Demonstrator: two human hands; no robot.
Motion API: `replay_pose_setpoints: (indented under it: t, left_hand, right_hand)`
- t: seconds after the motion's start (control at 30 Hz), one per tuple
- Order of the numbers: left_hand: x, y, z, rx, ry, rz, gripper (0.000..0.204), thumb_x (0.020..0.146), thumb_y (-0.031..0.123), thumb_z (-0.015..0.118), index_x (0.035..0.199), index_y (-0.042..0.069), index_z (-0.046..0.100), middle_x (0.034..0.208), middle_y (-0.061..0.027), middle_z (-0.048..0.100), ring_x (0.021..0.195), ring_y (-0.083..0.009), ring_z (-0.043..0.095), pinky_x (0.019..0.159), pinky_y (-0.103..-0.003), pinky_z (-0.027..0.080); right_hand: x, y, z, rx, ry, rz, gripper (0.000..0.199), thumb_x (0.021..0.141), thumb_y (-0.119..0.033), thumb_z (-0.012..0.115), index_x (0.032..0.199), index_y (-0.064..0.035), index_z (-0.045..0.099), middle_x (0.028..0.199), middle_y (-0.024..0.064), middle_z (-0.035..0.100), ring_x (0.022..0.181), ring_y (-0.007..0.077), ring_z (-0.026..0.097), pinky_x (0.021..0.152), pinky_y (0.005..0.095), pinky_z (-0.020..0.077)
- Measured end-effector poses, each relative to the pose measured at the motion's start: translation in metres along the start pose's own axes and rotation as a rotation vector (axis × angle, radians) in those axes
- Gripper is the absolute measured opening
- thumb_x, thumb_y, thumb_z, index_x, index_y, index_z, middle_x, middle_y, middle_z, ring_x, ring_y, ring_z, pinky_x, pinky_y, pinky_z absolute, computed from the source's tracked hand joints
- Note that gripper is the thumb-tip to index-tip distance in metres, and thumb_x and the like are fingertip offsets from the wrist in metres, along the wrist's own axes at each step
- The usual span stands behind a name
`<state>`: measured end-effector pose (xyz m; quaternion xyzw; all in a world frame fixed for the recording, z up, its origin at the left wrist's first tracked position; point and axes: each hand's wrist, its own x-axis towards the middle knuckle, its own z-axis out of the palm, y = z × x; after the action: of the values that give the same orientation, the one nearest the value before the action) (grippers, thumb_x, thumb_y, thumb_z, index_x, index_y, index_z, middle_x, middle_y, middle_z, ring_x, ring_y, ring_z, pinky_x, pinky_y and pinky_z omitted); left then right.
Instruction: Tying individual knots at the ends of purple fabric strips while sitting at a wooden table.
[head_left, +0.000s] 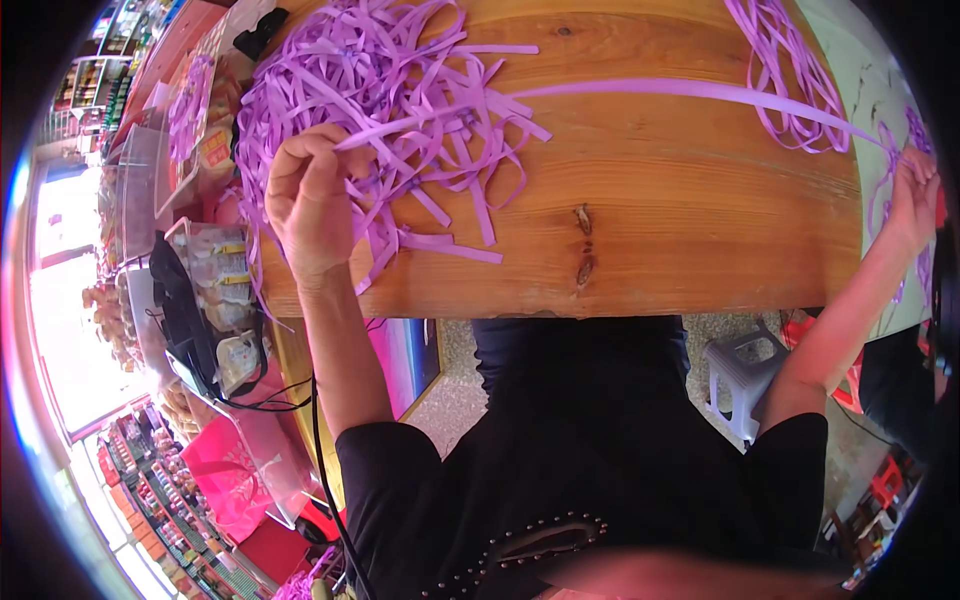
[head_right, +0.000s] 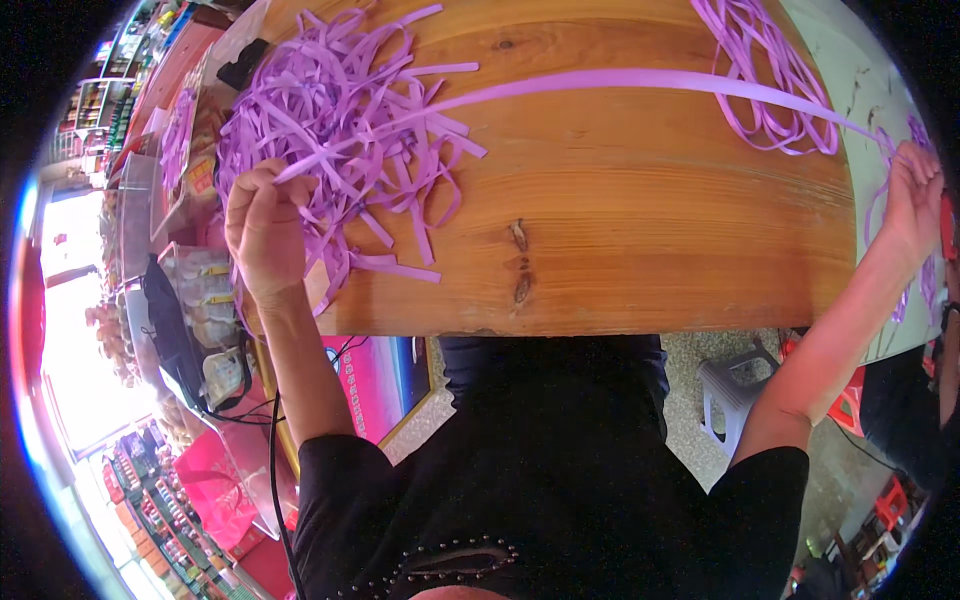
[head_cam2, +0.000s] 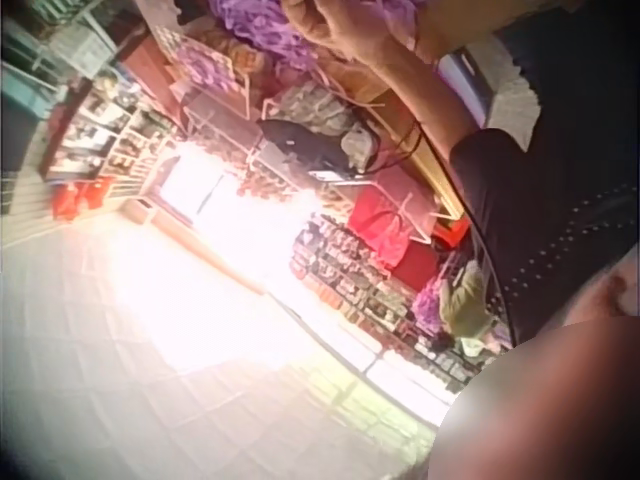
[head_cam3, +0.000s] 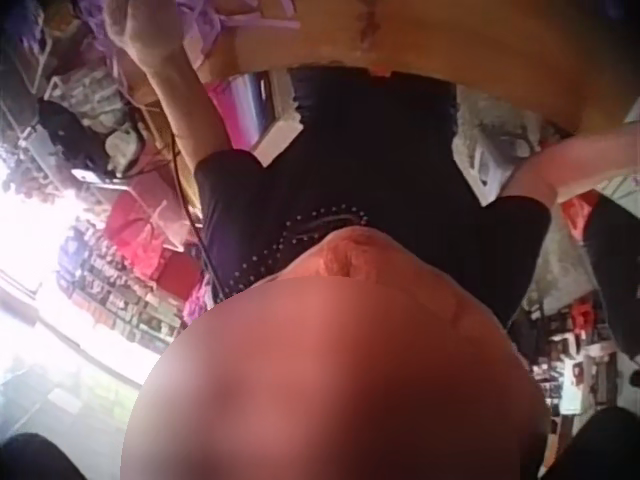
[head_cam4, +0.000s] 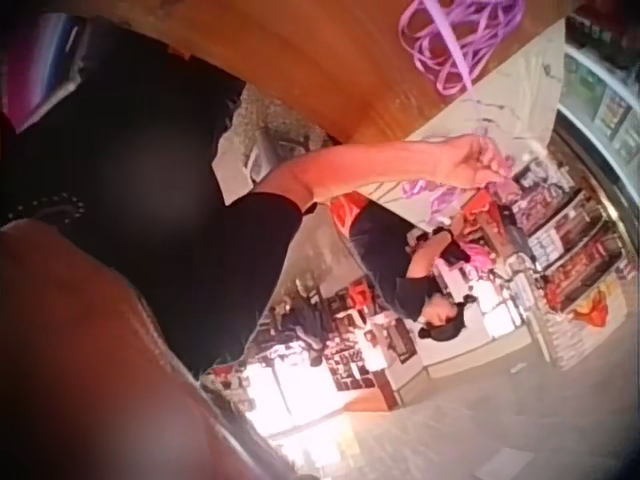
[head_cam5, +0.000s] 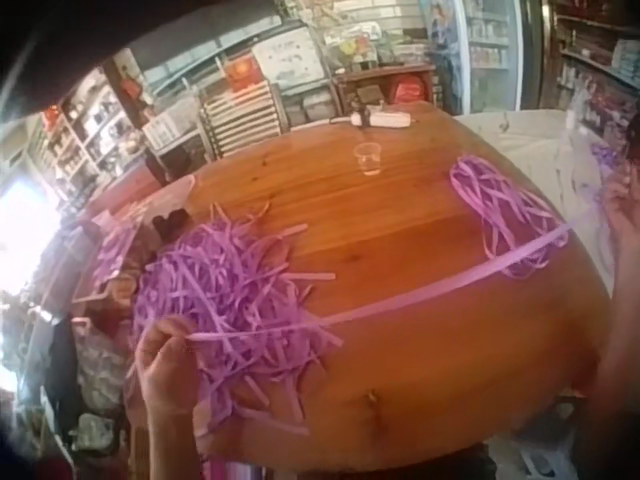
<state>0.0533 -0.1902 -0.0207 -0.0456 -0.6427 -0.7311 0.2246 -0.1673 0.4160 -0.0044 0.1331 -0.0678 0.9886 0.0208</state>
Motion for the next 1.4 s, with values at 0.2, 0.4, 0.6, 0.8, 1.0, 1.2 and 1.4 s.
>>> replay_pose_setpoints:
  t: [0.2, 0.4, 0.6, 0.8, 1.0, 1.2, 1.4]
  left_hand:
    - [0.010, -0.009, 0.037, -0.812, 0.395, -0.143, 0.013, 0.090, 0.013, 0.052, 0.094, 0.002, 0.056, 0.106, -0.0120, 0.057, 0.106, -0.0274, 0.052, 0.104, -0.053, 0.029]
    - [0.023, -0.014, 0.054, -1.148, 0.107, -0.243, 0.023, 0.089, 0.029, 0.056, 0.089, 0.006, 0.055, 0.070, 0.0027, 0.042, 0.061, -0.0098, 0.038, 0.076, -0.032, 0.039]
    - [0.012, -0.016, 0.100, -0.803, 0.033, -0.431, 0.023, 0.090, 0.031, 0.055, 0.089, 0.008, 0.059, 0.061, 0.0063, 0.030, 0.051, -0.0066, 0.021, 0.051, -0.023, 0.023]
    - [0.006, -0.015, 0.133, -0.661, -0.087, -0.405, 0.013, 0.089, 0.017, 0.058, 0.092, 0.005, 0.061, 0.063, 0.0054, 0.045, 0.050, -0.0055, 0.026, 0.048, -0.022, 0.024]
    - [0.003, -0.016, 0.139, -0.402, -0.039, -0.388, 0.013, 0.087, 0.011, 0.059, 0.096, 0.003, 0.064, 0.076, 0.0010, 0.058, 0.055, -0.0033, 0.033, 0.050, -0.020, 0.027]
    - [-0.002, -0.022, 0.145, -0.241, -0.094, -0.313, 0.011, 0.085, 0.006, 0.060, 0.095, 0.002, 0.065, 0.078, -0.0021, 0.062, 0.062, -0.0056, 0.044, 0.059, -0.021, 0.038]
    - [-0.004, -0.026, 0.152, -0.215, -0.169, -0.257, 0.005, 0.083, 0.004, 0.064, 0.086, 0.001, 0.065, 0.077, -0.0003, 0.061, 0.072, -0.0062, 0.053, 0.068, -0.020, 0.044]
  right_hand:
    - [-0.001, 0.020, -0.033, -0.333, 0.145, 0.040, 0.037, 0.092, -0.003, 0.040, 0.127, 0.0075, 0.034, 0.079, 0.0083, 0.040, 0.067, 0.0174, 0.038, 0.059, 0.0279, 0.0298]
    - [-0.031, 0.094, 0.001, -1.104, 0.097, -0.021, 0.043, 0.092, -0.004, 0.047, 0.130, 0.0097, 0.035, 0.101, 0.0097, 0.052, 0.084, 0.0130, 0.046, 0.073, 0.0248, 0.0358]
    - [-0.090, 0.225, 0.052, -1.482, -0.221, 0.076, 0.028, 0.088, -0.004, 0.054, 0.116, -0.0010, 0.059, 0.105, 0.0038, 0.063, 0.089, 0.0077, 0.056, 0.079, 0.0186, 0.0429]
    - [-0.105, 0.271, 0.076, -1.367, -0.490, 0.153, 0.023, 0.083, -0.002, 0.061, 0.105, 0.0018, 0.061, 0.087, 0.0052, 0.060, 0.077, 0.0119, 0.057, 0.070, 0.0223, 0.0455]
    - [-0.106, 0.275, 0.092, -1.419, -0.685, 0.243, 0.028, 0.079, 0.002, 0.066, 0.105, 0.0020, 0.059, 0.087, 0.0050, 0.058, 0.079, 0.0141, 0.055, 0.072, 0.0238, 0.0448]
    - [-0.100, 0.269, 0.088, -1.511, -0.915, 0.168, 0.045, 0.072, -0.002, 0.073, 0.114, 0.0010, 0.058, 0.084, 0.0055, 0.056, 0.075, 0.0139, 0.056, 0.066, 0.0229, 0.0444]
    - [-0.100, 0.264, 0.098, -1.518, -0.909, 0.295, 0.039, 0.070, -0.004, 0.075, 0.107, -0.0020, 0.063, 0.080, 0.0064, 0.059, 0.070, 0.0158, 0.057, 0.058, 0.0241, 0.0449]
